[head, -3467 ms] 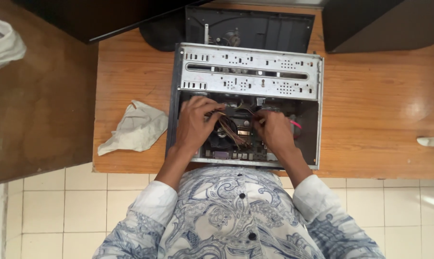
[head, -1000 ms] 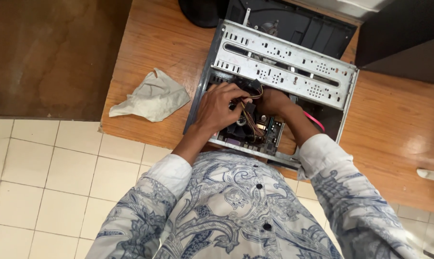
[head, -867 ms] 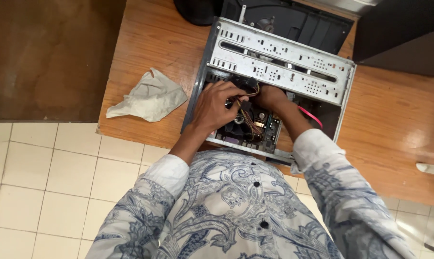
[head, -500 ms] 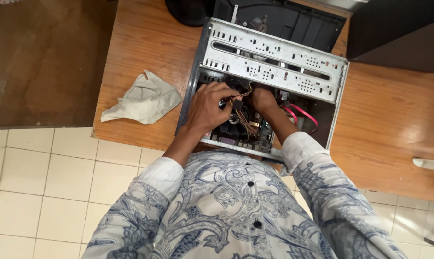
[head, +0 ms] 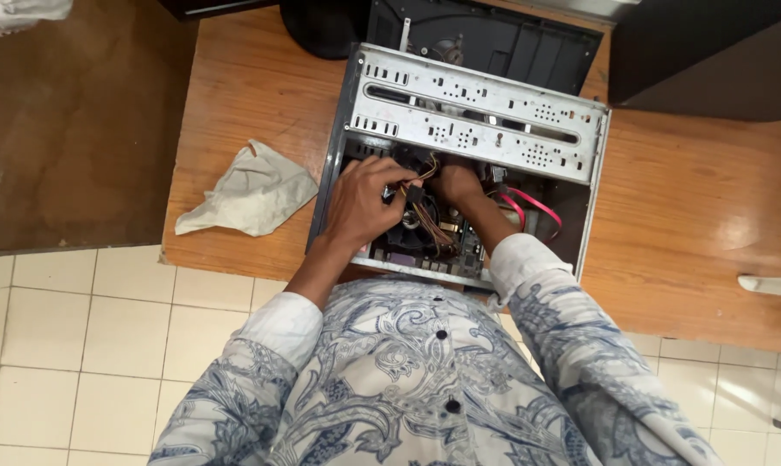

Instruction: The person works inside an open desktop computer case on a wooden desk, routing and connecting internal cables and adjusting components by hand. They briefly wipe the case edge with a cloth, then continue arranging wires and parts inside the chassis.

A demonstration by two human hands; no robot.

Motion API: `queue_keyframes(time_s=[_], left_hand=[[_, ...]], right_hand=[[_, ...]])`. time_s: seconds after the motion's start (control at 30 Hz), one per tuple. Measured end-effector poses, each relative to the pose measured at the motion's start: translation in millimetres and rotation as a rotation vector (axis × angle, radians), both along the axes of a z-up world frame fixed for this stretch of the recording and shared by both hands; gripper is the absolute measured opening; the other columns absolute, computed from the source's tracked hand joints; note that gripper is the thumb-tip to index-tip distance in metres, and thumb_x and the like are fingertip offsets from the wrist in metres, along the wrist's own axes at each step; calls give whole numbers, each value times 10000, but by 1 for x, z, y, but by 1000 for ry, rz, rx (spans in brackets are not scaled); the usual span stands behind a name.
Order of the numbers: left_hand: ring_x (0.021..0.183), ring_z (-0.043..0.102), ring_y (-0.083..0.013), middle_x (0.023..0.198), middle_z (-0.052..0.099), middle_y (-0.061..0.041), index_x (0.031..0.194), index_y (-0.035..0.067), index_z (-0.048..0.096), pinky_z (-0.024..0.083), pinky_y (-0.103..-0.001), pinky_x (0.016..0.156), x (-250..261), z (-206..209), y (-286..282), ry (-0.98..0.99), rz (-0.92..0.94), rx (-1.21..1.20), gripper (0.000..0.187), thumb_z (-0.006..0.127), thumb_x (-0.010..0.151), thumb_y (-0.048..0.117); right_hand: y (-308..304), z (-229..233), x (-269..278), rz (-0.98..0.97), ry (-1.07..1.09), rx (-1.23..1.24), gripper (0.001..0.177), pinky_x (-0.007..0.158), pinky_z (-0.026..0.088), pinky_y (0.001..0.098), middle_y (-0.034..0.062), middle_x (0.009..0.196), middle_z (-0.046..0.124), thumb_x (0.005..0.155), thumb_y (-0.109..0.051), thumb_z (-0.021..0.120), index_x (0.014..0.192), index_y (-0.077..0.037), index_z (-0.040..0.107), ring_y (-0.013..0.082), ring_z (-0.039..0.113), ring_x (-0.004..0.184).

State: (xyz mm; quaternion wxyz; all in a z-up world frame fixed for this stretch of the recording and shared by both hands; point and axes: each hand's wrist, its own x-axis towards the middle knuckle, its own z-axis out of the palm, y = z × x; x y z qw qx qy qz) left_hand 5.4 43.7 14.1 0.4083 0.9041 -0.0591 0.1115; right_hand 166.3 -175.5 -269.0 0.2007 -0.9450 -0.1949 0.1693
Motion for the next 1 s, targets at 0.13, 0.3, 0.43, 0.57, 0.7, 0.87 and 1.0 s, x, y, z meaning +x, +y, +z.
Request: queue_keyframes(time_s=[0.13,0.3,0.43,0.57,0.7,0.87,1.0], left_hand=[[912,648,-232,924,725,-2,977,151,789,435,-379,777,-1,-2,-1,13,6,2,191,709,821,76],[885,642,-225,894,721,0,965,166,800,430,-378,777,1,-4,1,54,1,14,200,712,815,68],[879,640,-220,901,724,4,973,167,800,434,-373,781,-1,-3,0,63,5,2,209,711,813,68],[899,642,-229,915,726,-1,984,164,799,443,-368,796,-1,-4,2,27,0,-8,206,710,819,78],[896,650,-231,916,730,-3,985,164,802,436,-377,786,1,-6,0,31,-17,7,218,696,817,73],[895,651,-233,932,732,-6,991,162,797,439,-380,789,-2,-8,0,27,-5,-7,212,694,824,81],[902,652,-241,925,726,-15,980,164,798,447,-384,799,-2,-7,1,12,7,-3,195,702,825,93]], right_hand=[[-1,14,10,-23,217,-168,548,944,506,491,298,1165,658,858,-479,702,1177,-33,689,424,643,1095],[-27,-43,28,80,153,-260,449,1006,522,487,286,1219,694,925,-399,664,1161,-25,745,423,669,1143],[-18,-25,22,-71,61,-67,492,917,512,510,309,1170,662,815,-311,709,1212,-20,682,466,633,1082],[-10,13,14,15,104,-167,379,920,527,507,296,1144,676,888,-310,677,1148,-38,720,445,661,1069],[-4,83,-10,115,28,-65,366,833,534,529,317,1058,680,909,-316,677,1103,-7,712,474,665,969],[-29,-20,5,21,-63,-106,290,896,546,522,307,1015,711,953,-270,661,983,7,740,463,689,991],[-24,-13,-1,-100,-109,32,307,826,545,525,323,950,696,790,-183,760,981,49,697,498,677,926]])
